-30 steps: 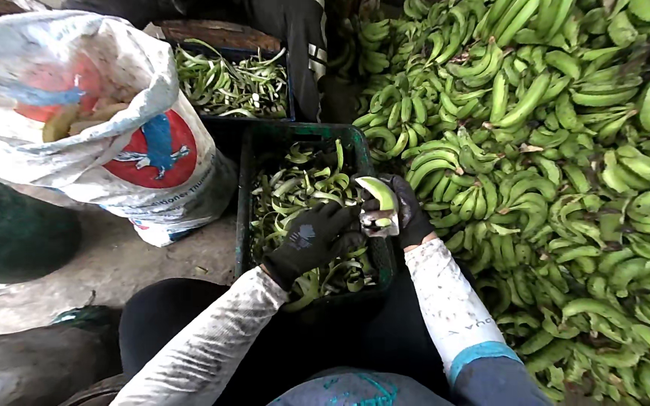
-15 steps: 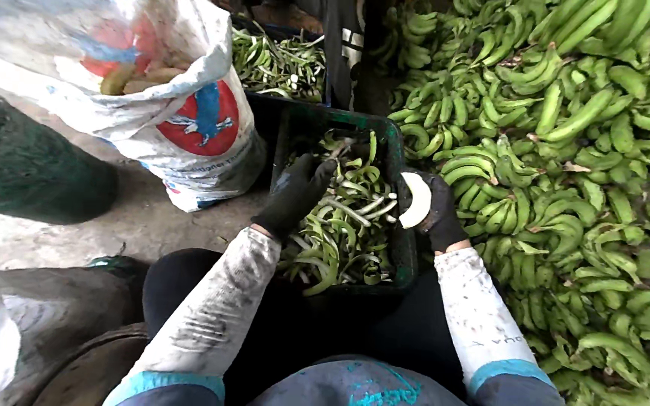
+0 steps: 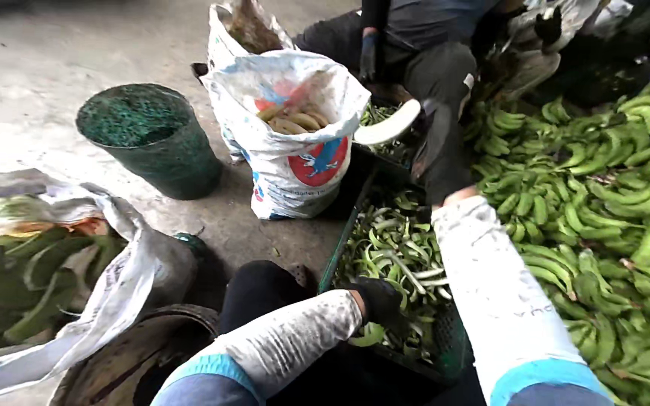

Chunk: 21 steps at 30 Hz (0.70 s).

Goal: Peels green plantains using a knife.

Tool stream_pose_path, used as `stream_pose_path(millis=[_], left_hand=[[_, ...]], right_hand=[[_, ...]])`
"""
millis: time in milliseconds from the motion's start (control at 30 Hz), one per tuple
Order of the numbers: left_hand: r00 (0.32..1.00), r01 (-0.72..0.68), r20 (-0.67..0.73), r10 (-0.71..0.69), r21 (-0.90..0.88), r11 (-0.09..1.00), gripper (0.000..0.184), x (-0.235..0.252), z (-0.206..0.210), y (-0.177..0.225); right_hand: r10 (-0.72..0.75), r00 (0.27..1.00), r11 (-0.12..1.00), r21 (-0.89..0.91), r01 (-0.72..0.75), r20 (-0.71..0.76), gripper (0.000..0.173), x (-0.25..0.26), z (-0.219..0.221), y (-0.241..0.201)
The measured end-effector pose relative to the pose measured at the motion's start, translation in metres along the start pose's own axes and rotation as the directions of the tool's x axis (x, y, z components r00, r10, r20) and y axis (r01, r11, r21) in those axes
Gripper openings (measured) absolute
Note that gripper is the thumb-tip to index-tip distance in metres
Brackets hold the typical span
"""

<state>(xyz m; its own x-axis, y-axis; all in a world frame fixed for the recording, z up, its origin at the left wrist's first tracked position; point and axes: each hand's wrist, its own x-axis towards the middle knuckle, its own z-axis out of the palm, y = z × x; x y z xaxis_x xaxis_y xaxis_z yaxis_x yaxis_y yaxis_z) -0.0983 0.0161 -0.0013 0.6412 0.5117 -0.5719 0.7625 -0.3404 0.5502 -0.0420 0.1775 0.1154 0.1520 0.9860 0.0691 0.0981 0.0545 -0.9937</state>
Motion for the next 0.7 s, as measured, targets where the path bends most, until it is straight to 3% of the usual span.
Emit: stream_pose_path(millis=[133, 267, 333, 433, 500, 567, 633, 700], left_hand=[[0.989, -0.067, 0.126, 0.076, -0.070, 0.995, 0.050, 0.014, 0.015, 0.000], [0.985, -0.054, 0.152, 0.084, -0.191, 0.980, 0.052, 0.036, 0.038, -0.006], [0.981, -0.028, 0.187, 0.055, -0.142, 0.989, 0.048, 0.035, 0.038, -0.008], [0.978, 0.062, 0.200, -0.053, -0.040, 0.997, 0.042, 0.029, 0.034, -0.017], [0.983, 0.109, 0.152, -0.099, -0.059, 0.992, 0.040, 0.036, 0.040, -0.033], [0.997, 0.074, 0.011, -0.073, -0.147, 0.986, 0.034, 0.044, 0.045, -0.056], [0.992, -0.014, -0.127, -0.008, -0.166, 0.986, 0.029, 0.040, 0.031, -0.068], [0.983, -0.045, -0.180, 0.016, -0.155, 0.987, 0.037, 0.019, -0.002, -0.048]], right_hand=[[-0.126, 0.986, 0.990, 0.081, 0.117, 0.110, 0.034, 0.014, 0.001, -0.041], [-0.099, 0.981, 0.995, 0.013, 0.099, 0.166, 0.040, -0.012, -0.068, -0.014], [0.000, 0.995, 0.993, -0.119, 0.012, 0.096, 0.042, -0.045, -0.128, 0.009], [0.155, 0.968, 0.956, -0.217, -0.197, -0.195, 0.038, -0.096, -0.230, 0.048], [0.199, 0.898, 0.923, -0.231, -0.306, -0.393, 0.040, -0.143, -0.306, 0.079], [0.224, 0.785, 0.889, -0.208, -0.407, -0.578, 0.042, -0.210, -0.378, 0.108], [0.260, 0.579, 0.864, -0.082, -0.497, -0.773, 0.044, -0.280, -0.431, 0.134], [0.317, 0.389, 0.798, 0.021, -0.603, -0.865, 0.046, -0.365, -0.466, 0.158]])
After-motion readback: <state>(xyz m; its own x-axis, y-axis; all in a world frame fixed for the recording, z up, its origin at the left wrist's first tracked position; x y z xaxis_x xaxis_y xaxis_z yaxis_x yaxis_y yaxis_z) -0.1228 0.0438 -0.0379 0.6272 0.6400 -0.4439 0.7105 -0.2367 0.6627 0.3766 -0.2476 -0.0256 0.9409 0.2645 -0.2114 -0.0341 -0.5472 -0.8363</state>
